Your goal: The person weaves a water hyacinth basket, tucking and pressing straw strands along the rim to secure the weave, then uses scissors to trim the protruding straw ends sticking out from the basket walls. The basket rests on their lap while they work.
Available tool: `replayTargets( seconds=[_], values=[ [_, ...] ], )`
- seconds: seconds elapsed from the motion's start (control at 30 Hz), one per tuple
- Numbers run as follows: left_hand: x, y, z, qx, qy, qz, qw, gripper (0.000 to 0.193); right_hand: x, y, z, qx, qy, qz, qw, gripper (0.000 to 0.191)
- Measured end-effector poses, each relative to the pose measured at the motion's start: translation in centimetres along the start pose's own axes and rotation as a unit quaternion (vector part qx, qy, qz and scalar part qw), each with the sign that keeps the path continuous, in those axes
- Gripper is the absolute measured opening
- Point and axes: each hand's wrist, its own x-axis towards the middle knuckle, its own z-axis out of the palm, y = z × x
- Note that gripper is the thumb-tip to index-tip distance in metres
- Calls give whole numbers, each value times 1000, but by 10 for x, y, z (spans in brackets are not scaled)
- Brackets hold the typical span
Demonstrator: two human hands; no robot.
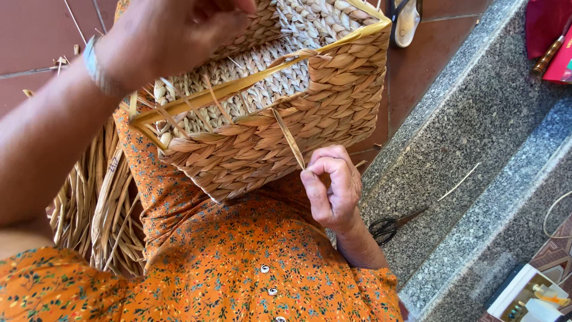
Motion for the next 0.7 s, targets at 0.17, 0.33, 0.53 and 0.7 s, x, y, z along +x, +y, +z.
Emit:
replayTargets(
  seconds=[0.17,0.33,0.53,0.7],
  values=[
    [-70,62,21,233,-9,245,941,35,8,-11,1,63,-52,-16,997,16],
    [-85,42,69,316,-8,252,915,50,30,-20,9,31,-89,-120,988,17],
    [-93,30,85,350,25,312,883,52,72,6,20,-110,21,-122,986,16],
    [-96,23,83,311,25,338,888,53,78,22,28,-171,20,-126,977,20]
  ],
)
